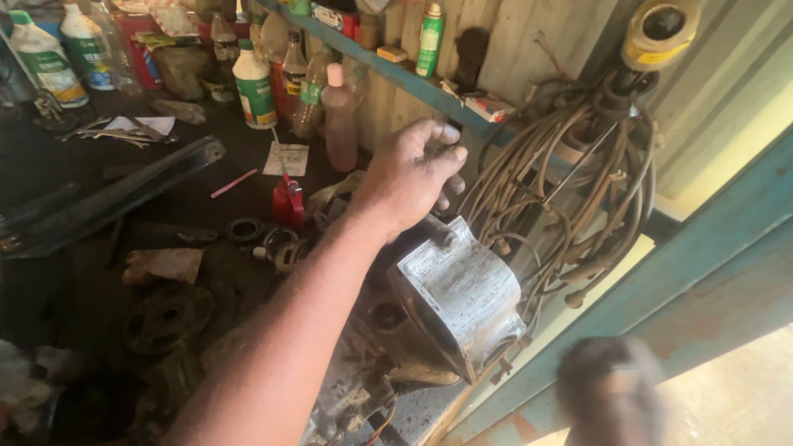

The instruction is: The person cleans a metal part on a workbench using a wire brush. They scrub the surface and edges of the part, occasionally rotating it to access different areas.

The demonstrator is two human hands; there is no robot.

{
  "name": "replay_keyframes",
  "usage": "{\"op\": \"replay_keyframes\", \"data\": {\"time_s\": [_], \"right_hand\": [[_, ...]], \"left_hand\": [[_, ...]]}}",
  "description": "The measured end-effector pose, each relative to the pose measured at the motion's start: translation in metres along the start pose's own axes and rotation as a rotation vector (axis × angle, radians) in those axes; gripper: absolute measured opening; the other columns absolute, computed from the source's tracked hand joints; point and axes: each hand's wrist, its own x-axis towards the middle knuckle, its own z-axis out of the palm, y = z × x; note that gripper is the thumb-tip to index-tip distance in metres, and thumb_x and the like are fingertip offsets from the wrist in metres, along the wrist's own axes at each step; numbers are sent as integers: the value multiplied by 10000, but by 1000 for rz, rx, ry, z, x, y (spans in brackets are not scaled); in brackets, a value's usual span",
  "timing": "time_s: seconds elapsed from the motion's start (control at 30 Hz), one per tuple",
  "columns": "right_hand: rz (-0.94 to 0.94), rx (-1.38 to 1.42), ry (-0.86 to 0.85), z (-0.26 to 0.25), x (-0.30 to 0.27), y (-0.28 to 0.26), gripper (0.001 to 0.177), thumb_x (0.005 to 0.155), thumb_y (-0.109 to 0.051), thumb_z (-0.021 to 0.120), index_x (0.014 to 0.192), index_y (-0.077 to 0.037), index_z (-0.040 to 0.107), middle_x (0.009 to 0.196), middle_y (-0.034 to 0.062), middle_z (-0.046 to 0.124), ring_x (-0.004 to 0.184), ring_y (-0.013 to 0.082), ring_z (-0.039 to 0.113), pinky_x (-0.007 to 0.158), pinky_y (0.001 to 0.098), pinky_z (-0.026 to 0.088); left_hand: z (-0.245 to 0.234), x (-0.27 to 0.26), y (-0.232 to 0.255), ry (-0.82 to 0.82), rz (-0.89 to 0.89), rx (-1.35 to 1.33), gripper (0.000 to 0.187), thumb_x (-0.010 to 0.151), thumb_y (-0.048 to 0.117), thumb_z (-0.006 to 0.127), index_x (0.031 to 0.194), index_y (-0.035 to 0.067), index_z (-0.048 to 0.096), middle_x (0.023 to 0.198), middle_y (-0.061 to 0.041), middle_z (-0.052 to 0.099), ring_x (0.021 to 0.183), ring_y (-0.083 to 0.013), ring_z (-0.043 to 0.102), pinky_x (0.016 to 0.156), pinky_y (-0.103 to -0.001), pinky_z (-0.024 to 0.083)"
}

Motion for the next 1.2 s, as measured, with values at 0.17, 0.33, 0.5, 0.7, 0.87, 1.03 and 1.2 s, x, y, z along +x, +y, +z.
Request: {"op": "replay_keyframes", "data": {"time_s": [0.17,0.33,0.5,0.7,0.87,1.03,1.2], "right_hand": [[-15,-337,-6,-112,-49,123,481,1059,-433,470,1163,30,546,747,107,623,673,177,604,700,329,525],[20,-222,-37,-179,-36,160,529,986,-406,521,1247,54,545,790,137,693,711,198,679,685,348,580],[81,-303,141,-186,9,127,456,944,-347,572,1191,36,573,816,122,703,743,192,691,698,333,586],[73,-418,1,-88,-13,76,373,893,-276,633,1125,15,607,847,105,714,781,185,705,715,316,593],[-18,-495,-105,-36,2,-23,310,850,-218,683,1069,-3,635,873,90,724,813,179,717,728,301,599],[-236,-612,-207,30,10,-120,258,808,-159,734,1014,-21,663,899,75,734,845,173,728,742,286,604],[-749,-1159,-500,88,-11,-160,179,727,-59,785,900,-71,740,942,82,760,910,208,748,751,307,618]], "left_hand": [[0,-1,4,-6,-45,59,286,941,173,681,1179,23,632,860,-85,708,623,-112,649,488,-249,529],[0,2,-4,-26,51,14,273,947,166,680,1156,-2,628,913,-54,688,669,-84,683,495,-249,562],[-1,4,-6,-27,28,0,297,940,167,676,1176,-4,621,993,-53,685,702,-81,687,495,-244,566],[-2,4,-1,-19,-22,78,326,940,202,667,1203,16,611,1025,-82,717,729,-98,711,523,-245,577],[-3,2,-1,-3,-10,75,334,919,208,671,1183,9,620,1050,-65,711,729,-98,721,511,-251,587],[-3,0,0,2,11,38,320,909,200,686,1149,-5,636,992,-77,731,715,-99,716,508,-255,579],[-4,0,-2,15,-8,14,318,905,203,694,1134,-10,644,903,-89,740,681,-105,709,496,-260,569]]}}
